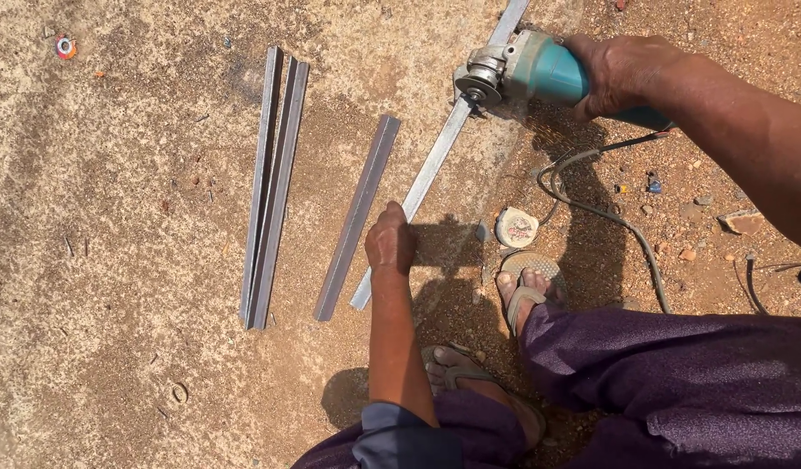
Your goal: Measure and cut thin metal profile bars using an angle grinder.
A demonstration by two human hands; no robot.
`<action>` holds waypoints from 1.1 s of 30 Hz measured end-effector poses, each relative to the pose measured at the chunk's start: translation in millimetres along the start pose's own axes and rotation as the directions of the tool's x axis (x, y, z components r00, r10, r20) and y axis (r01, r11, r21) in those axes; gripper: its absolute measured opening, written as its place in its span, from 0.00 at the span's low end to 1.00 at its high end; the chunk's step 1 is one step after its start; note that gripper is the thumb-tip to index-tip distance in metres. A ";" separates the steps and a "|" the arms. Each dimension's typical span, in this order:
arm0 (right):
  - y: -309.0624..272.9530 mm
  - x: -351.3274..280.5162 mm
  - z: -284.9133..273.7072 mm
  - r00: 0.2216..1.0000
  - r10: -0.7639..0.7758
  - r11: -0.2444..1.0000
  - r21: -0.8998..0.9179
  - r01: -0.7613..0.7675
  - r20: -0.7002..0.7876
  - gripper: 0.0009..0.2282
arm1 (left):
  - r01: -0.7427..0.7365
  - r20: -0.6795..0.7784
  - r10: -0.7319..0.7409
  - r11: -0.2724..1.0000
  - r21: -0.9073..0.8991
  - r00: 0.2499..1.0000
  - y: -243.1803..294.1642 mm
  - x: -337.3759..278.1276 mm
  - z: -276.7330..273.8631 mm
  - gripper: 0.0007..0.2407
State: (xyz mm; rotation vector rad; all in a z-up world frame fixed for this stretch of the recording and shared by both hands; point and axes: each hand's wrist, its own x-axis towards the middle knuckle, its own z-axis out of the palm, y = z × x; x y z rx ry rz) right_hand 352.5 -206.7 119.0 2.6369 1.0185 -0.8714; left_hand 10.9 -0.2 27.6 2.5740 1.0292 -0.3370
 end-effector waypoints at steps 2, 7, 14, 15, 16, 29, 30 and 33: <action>0.6 0.0 1.9 1.000 -0.009 1.000 0.018 0.010 -0.008 0.48 | -0.021 -0.026 0.021 0.999 0.031 0.999 -0.5 -1.6 1.1 0.11; -3.5 -2.3 -0.9 0.999 -0.029 1.000 -0.002 0.029 -0.029 0.48 | -0.005 0.022 0.005 1.000 -0.010 1.000 -2.1 2.4 -0.3 0.12; -12.4 -9.0 -11.5 1.000 0.002 1.000 0.030 -0.002 0.009 0.47 | 0.006 0.046 -0.005 1.000 -0.025 0.999 8.9 -4.2 -19.6 0.11; -10.5 -6.5 -8.6 1.000 0.000 1.000 0.028 0.000 0.009 0.47 | 0.008 0.045 -0.007 1.000 -0.026 0.999 6.6 -2.3 -15.9 0.11; -8.4 -4.5 -5.4 1.000 -0.013 1.000 0.012 0.013 -0.007 0.46 | 0.009 0.058 -0.008 1.000 -0.019 0.998 4.4 -0.9 -12.0 0.11; -7.8 -1.7 -4.5 0.999 -0.017 1.000 -0.019 0.016 -0.027 0.48 | 0.108 0.235 -0.090 0.992 -0.061 0.968 13.0 0.0 -38.3 0.14; -7.4 -1.5 -5.1 0.999 -0.018 1.000 -0.020 0.017 -0.030 0.48 | 0.108 0.232 -0.091 0.992 -0.062 0.968 10.8 1.6 -35.4 0.14; -8.3 -2.4 -6.6 0.998 -0.055 0.998 0.004 0.055 -0.039 0.48 | 0.096 0.223 -0.073 0.991 -0.091 0.972 6.9 2.6 -32.0 0.18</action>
